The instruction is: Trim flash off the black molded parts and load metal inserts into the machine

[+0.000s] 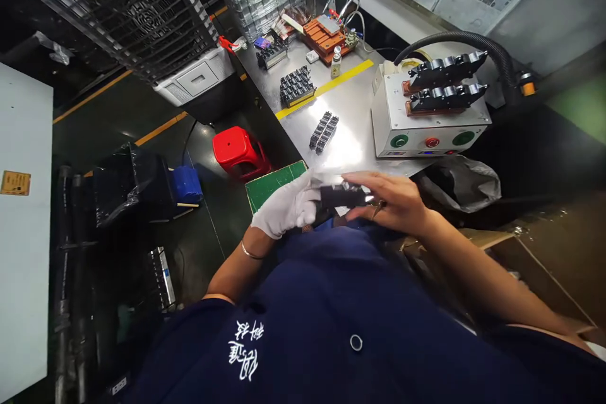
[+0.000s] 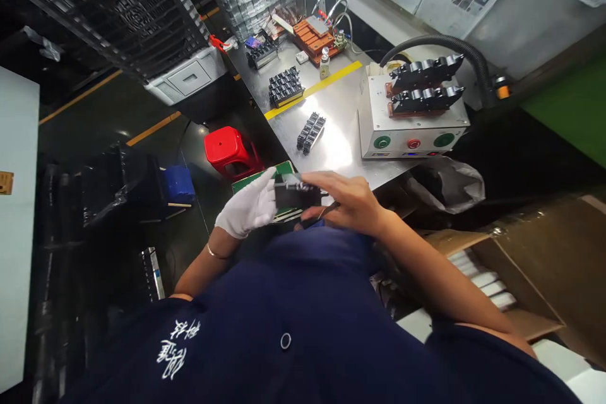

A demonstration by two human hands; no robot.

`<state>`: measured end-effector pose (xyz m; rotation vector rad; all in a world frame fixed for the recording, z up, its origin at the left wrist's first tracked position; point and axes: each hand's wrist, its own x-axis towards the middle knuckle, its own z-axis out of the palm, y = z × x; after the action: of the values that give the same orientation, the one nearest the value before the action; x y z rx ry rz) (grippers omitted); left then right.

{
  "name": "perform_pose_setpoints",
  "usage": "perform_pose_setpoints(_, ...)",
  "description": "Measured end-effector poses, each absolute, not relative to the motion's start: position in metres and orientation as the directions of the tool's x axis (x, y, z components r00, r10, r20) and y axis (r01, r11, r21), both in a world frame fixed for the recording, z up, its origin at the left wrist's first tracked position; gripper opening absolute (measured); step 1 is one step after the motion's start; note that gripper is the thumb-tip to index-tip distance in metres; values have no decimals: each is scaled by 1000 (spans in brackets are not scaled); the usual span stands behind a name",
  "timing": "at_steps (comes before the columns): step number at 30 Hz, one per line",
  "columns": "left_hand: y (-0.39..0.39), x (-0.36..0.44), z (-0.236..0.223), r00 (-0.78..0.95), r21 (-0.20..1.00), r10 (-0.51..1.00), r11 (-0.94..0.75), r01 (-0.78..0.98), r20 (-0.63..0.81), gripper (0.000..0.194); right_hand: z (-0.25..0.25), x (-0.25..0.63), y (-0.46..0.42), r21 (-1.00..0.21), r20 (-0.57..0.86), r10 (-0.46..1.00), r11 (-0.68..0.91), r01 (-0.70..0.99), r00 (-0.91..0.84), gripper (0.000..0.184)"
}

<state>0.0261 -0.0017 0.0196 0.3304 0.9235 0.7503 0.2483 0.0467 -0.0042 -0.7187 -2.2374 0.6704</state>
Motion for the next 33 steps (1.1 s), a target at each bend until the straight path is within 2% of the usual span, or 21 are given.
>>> perform_pose_setpoints(2, -8, 30, 24, 247, 827, 854, 511, -235, -457, 30, -11, 242, 43, -706, 432, 786, 600, 378, -441, 52)
perform_pose_setpoints(4, -12, 35, 25, 107, 947, 942, 321, -20, -317, 24, -18, 234, 37, -781, 399, 864, 495, 380, -305, 50)
perform_pose_setpoints(7, -11, 40, 19, -38, 941, 945, 326, 90, -323, 22, -23, 230, 28, -886, 261, 920, 349, 305, -294, 46)
perform_pose_setpoints(11, -5, 37, 17, -213, 929, 909, 369, 16, -358, 33, -22, 238, 22, -979, 76, 947, 131, 156, -313, 45)
perform_pose_setpoints(14, -6, 35, 23, -85, 914, 913, 404, 46, -399, 37, -20, 244, 20, -991, 20, 951, 59, 119, -309, 42)
perform_pose_setpoints(18, -11, 35, 27, 105, 899, 894, 426, 96, -435, 42, -15, 249, 12, -983, 10, 877, 96, 156, -480, 32)
perform_pose_setpoints(23, -14, 33, 23, 156, 908, 895, 406, 104, -418, 44, -6, 255, 4, -939, 139, 822, 288, 191, -553, 33)
perform_pose_setpoints(33, -9, 37, 29, 156, 915, 903, 384, 125, -400, 37, 2, 261, 2, -963, 84, 765, 228, 146, -638, 36)
